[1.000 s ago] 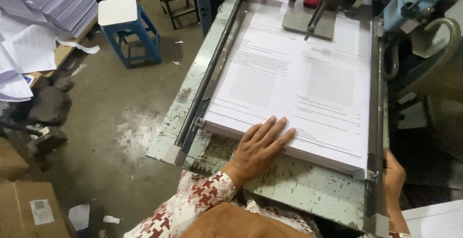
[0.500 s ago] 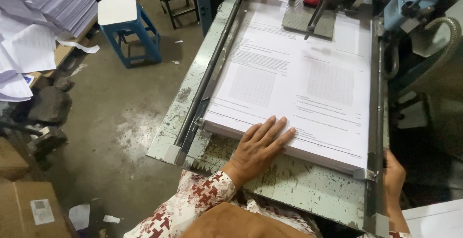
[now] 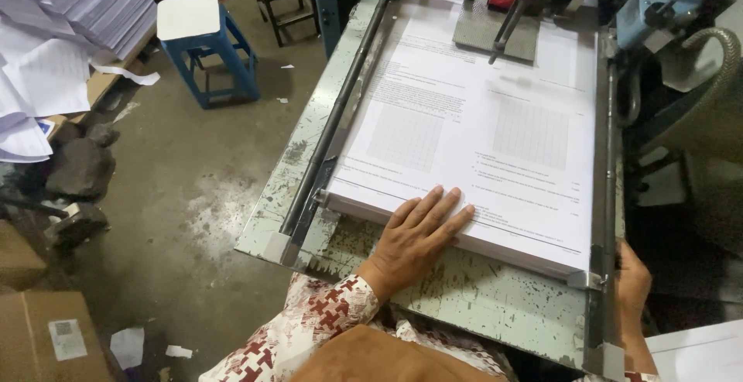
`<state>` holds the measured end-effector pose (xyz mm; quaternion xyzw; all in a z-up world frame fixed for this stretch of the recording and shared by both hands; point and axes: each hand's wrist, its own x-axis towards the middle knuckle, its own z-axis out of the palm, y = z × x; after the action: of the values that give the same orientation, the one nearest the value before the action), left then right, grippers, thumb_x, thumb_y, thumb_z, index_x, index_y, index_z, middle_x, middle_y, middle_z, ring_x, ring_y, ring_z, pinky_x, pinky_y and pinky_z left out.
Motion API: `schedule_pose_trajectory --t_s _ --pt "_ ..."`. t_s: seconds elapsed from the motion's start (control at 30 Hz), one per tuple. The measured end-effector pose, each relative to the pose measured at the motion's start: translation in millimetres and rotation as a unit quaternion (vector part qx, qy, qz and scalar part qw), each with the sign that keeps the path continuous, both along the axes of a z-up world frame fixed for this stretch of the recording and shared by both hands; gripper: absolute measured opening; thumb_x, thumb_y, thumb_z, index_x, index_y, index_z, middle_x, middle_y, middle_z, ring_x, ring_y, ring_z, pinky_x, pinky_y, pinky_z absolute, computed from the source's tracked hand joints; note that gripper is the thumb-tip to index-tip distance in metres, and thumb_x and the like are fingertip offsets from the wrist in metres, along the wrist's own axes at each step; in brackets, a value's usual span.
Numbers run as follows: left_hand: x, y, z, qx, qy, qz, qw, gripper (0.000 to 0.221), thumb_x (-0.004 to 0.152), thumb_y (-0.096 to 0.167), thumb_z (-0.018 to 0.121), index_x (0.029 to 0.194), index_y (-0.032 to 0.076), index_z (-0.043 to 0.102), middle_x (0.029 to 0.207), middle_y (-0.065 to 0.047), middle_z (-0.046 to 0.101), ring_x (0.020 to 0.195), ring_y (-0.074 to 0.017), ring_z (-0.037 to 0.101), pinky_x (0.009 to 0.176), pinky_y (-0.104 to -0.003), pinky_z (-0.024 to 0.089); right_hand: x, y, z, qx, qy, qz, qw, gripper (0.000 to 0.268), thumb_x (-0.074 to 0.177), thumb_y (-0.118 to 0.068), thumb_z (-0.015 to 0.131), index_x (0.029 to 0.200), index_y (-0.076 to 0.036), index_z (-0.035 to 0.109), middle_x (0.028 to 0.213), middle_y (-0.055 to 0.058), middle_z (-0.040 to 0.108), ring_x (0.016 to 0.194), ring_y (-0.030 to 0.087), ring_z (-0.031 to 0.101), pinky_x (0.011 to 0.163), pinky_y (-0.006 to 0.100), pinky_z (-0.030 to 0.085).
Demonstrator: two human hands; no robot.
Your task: Aligning and squaring a stack of printed papers on the feed tray of a machine to ensure proper processing.
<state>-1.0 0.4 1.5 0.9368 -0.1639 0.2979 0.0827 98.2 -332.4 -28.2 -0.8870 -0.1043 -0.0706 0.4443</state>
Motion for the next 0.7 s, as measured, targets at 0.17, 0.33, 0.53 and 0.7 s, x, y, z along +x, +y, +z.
schedule_pose_trajectory --t_s 0.17,0.33,0.53,0.7 --pt "0 0 0 -0.005 0.001 0.0 1.0 0.061 0.101 0.006 0.054 0.152 0.02 0.025 0.159 -0.009 0.029 0.149 -0.0246 0.029 0.121 -0.04 0.021 -7 13 16 0.011 0.03 -0.029 0.999 0.032 0.097 -0.012 0.058 0.126 0.001 0.06 0.107 0.018 0.064 0.094 0.028 0.061 0.075 0.04 0.05" --pt "1 -1 0 0.001 -0.006 0.002 1.0 0.059 0.101 0.007 0.054 0.152 0.019 0.027 0.158 -0.009 0.031 0.148 -0.0245 0.029 0.12 -0.039 0.021 5 -7 -9 0.011 -0.003 -0.002 1.0 0.034 0.097 -0.014 0.059 0.128 0.001 0.06 0.105 0.016 0.065 0.092 0.026 0.061 0.075 0.037 0.049" --pt "2 -1 -2 0.008 -0.016 0.009 1.0 0.06 0.1 0.006 0.057 0.152 0.02 0.028 0.158 -0.008 0.032 0.147 -0.024 0.031 0.12 -0.039 0.022 1 -2 -4 0.005 -0.006 0.005 1.0 0.031 0.099 -0.02 0.055 0.12 0.002 0.06 0.103 0.017 0.064 0.088 0.027 0.061 0.074 0.038 0.051" --pt "0 0 -3 0.007 0.009 0.004 1.0 0.075 0.09 -0.006 0.054 0.153 0.02 0.024 0.16 -0.008 0.027 0.149 -0.024 0.027 0.122 -0.039 0.017 -1 2 4 -0.001 0.009 -0.005 1.0 0.032 0.101 -0.023 0.054 0.121 0.001 0.061 0.1 0.017 0.064 0.085 0.026 0.06 0.071 0.037 0.047"
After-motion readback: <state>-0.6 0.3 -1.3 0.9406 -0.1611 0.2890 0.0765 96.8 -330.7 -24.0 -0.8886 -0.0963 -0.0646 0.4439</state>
